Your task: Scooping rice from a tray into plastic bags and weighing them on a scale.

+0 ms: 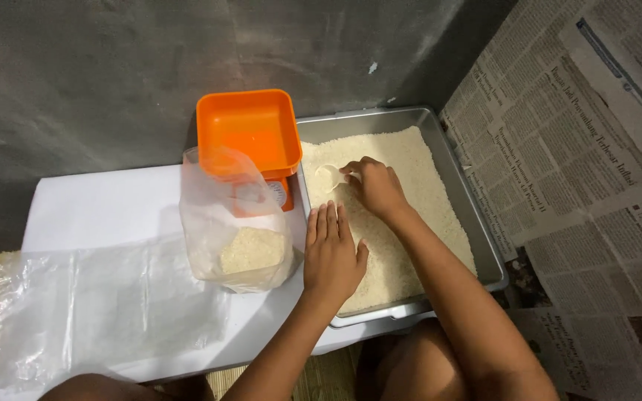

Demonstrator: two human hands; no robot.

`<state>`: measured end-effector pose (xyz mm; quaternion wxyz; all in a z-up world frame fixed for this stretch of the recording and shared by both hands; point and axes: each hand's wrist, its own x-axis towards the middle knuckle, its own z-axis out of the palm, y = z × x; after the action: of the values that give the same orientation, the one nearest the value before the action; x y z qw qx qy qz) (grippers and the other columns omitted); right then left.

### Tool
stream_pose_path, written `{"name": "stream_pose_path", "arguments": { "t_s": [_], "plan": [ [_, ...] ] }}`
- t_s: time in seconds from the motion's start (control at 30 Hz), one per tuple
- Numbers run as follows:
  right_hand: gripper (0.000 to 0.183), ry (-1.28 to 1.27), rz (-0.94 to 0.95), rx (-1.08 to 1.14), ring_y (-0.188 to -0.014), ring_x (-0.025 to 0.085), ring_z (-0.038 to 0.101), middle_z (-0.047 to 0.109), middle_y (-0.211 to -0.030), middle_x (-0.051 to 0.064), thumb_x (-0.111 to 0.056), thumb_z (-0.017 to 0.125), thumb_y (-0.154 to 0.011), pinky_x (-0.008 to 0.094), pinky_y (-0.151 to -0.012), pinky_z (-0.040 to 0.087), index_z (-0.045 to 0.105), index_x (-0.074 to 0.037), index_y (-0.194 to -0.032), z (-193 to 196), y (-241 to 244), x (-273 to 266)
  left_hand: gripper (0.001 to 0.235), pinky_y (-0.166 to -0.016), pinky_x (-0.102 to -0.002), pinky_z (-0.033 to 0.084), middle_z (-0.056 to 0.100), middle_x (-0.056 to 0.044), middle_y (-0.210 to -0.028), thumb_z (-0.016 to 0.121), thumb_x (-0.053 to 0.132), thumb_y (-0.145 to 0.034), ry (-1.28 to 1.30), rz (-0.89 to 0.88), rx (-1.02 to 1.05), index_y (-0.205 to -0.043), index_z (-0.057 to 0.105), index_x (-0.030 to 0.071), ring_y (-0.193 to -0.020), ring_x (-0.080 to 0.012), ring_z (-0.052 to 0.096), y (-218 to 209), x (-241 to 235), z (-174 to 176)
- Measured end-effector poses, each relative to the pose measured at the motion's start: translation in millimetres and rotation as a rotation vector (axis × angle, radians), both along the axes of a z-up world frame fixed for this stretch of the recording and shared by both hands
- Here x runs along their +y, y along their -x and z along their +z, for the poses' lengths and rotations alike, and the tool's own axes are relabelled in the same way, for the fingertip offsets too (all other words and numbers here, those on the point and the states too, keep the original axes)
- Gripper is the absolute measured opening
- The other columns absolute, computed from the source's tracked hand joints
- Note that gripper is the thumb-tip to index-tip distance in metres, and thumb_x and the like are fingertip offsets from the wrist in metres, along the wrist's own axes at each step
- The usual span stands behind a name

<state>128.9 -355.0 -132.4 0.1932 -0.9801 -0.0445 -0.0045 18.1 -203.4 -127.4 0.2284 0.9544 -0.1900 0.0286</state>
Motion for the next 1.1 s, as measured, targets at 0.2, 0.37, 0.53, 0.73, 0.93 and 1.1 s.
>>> {"name": "stream_pose_path", "arguments": {
  "t_s": [0.2,0.37,0.53,0.73,0.93,1.1],
  "plan": [
    [0.025,-0.417,-0.079,0.09,-0.109,0.05,0.067,0.072,-0.109,0.028,-0.015,0.06,-0.1,0.058,-0.093,0.051,0.074,-0.004,-0.118,-15,-5,-23,0.066,-0.126,-0.048,0.004,0.046,-0.032,-0.148,0.052,0.032,-0.097,0.01,0.0,0.002,-0.147,0.041,-0.01,-0.147,-0.0395,0.035,-1,0,1],
    [0.035,-0.643,-0.25,0.121,-0.097,0.033,0.063,0.066,-0.104,0.017,-0.032,0.055,-0.108,0.045,-0.083,0.052,0.074,-0.004,-0.116,-27,0,-60,0.065,-0.126,-0.048,0.004,0.046,-0.031,-0.148,0.051,0.033,-0.097,0.002,-0.006,0.012,-0.146,0.043,-0.009,-0.146,-0.0391,0.037,-1,1,4],
    [0.038,-0.673,-0.355,0.118,-0.096,0.029,0.066,0.072,-0.109,0.019,-0.037,0.058,-0.106,0.042,-0.081,0.055,0.075,-0.004,-0.114,-45,3,-90,0.063,-0.125,-0.049,0.006,0.05,-0.032,-0.145,0.054,0.032,-0.096,0.034,-0.016,-0.008,-0.144,0.046,-0.01,-0.144,-0.04,0.04,0,2,3],
    [0.021,-0.44,-0.261,-0.031,-0.076,0.028,0.062,0.068,-0.083,0.018,-0.017,0.057,-0.106,0.041,-0.067,0.05,0.072,-0.002,-0.105,-59,-1,-116,0.062,-0.125,-0.051,0.007,0.051,-0.03,-0.143,0.055,0.031,-0.095,0.046,-0.026,-0.054,-0.143,0.049,-0.007,-0.142,-0.04,0.042,1,3,0],
    [0.033,-0.429,-0.257,-0.016,-0.064,0.027,0.053,0.055,-0.068,0.016,-0.019,0.044,-0.11,0.04,-0.056,0.045,0.064,0.001,-0.091,-42,6,-117,0.048,-0.119,-0.061,0.017,0.055,-0.029,-0.136,0.055,0.023,-0.094,0.183,-0.122,-0.209,-0.136,0.057,0.0,-0.136,-0.044,0.047,7,6,-7],
    [0.029,-0.488,-0.237,-0.06,-0.064,0.017,0.043,0.047,-0.069,0.003,-0.018,0.047,-0.11,0.034,-0.056,0.037,0.06,-0.007,-0.087,20,20,-77,0.043,-0.112,-0.061,0.033,0.062,-0.014,-0.13,0.064,0.021,-0.084,0.324,-0.406,-0.403,-0.127,0.065,0.012,-0.133,-0.0329,0.052,27,9,-13]
  ]
}}
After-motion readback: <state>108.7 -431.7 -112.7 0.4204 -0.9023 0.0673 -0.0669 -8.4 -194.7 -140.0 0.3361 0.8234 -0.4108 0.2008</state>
